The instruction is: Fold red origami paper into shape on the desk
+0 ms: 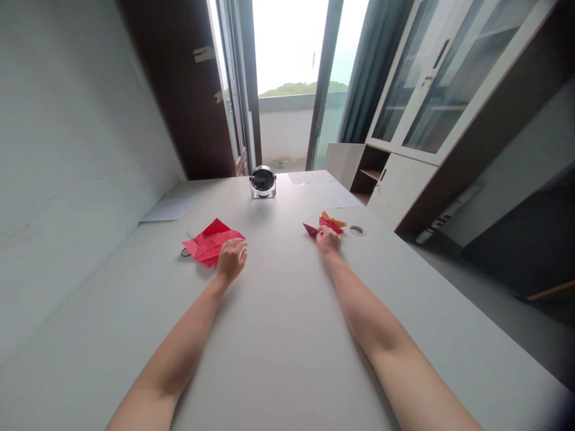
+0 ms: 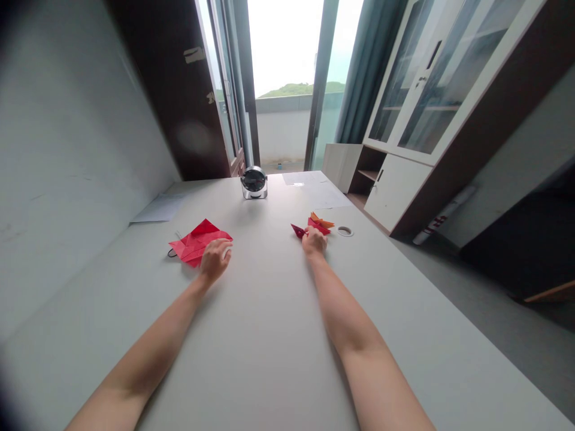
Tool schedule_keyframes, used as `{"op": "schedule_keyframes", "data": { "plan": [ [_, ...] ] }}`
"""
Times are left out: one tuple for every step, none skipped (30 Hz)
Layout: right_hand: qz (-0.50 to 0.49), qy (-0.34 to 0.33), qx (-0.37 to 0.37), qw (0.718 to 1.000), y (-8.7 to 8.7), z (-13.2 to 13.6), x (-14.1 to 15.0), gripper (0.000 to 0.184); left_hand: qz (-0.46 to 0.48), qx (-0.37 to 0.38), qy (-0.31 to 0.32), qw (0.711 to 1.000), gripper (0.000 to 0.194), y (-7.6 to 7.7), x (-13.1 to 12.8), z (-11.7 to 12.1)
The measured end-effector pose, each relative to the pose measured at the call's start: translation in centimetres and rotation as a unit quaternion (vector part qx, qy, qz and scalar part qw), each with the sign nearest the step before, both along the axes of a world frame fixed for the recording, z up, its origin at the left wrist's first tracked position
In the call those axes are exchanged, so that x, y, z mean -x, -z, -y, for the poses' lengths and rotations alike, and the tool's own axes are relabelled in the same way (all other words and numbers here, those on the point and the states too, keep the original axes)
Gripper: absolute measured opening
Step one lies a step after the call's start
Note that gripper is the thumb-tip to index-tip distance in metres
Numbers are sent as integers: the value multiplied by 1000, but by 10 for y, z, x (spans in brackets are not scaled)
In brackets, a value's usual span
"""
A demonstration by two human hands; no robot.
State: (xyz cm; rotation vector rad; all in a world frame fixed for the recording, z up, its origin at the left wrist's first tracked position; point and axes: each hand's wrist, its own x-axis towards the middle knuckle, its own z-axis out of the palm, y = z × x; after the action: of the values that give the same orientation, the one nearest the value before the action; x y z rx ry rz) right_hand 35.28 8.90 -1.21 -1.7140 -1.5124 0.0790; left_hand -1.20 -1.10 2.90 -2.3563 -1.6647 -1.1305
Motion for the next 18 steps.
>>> {"op": "schedule_keyframes", "data": {
  "plan": [
    [-4,-26,5,1000,-1,2,5,16,-2,6,29,1000,23,0,-7,2],
    [-4,-53,7,999,-2,4,11,15,-5,13,53,999,22,0,-14,5],
    [-4,-84,14,996,-4,7,20,15,-9,16,70,997,22,0,-20,7],
    [-3,-115,18,993,-6,12,30,14,-9,16,81,997,21,-1,-24,9],
    [-1,-153,21,988,-8,17,42,13,-8,16,88,996,21,-2,-28,11],
    [2,-194,25,981,-10,23,54,12,-7,14,91,996,20,-2,-30,12],
    [5,-234,27,972,-13,29,66,12,-4,12,92,996,19,-3,-31,13],
    [5,-271,26,962,-15,36,78,13,-2,11,90,996,19,-4,-32,14],
    [4,-303,27,953,-18,42,89,12,-1,10,86,996,18,-5,-31,14],
    [4,-330,24,944,-20,49,98,11,-2,11,81,997,17,-5,-31,14],
    [7,-349,21,937,-21,55,106,12,-5,14,76,997,16,-5,-30,14],
    [10,-362,21,932,-23,60,112,12,-11,17,75,997,15,-5,-29,14],
    [11,-369,20,929,-24,64,116,13,-20,21,75,997,14,-5,-28,14],
    [13,-375,22,927,-26,68,120,13,-27,23,77,996,14,-5,-27,14],
    [14,-376,26,926,-27,71,122,13,-30,24,79,996,12,-5,-27,14],
    [14,-376,30,926,-28,73,123,14,-29,23,79,996,11,-5,-26,14],
    [14,-375,35,926,-28,74,124,14,-27,20,77,996,10,-5,-26,14],
    [13,-374,39,927,-29,75,125,15,-26,17,74,997,9,-5,-26,14]
  ]
}}
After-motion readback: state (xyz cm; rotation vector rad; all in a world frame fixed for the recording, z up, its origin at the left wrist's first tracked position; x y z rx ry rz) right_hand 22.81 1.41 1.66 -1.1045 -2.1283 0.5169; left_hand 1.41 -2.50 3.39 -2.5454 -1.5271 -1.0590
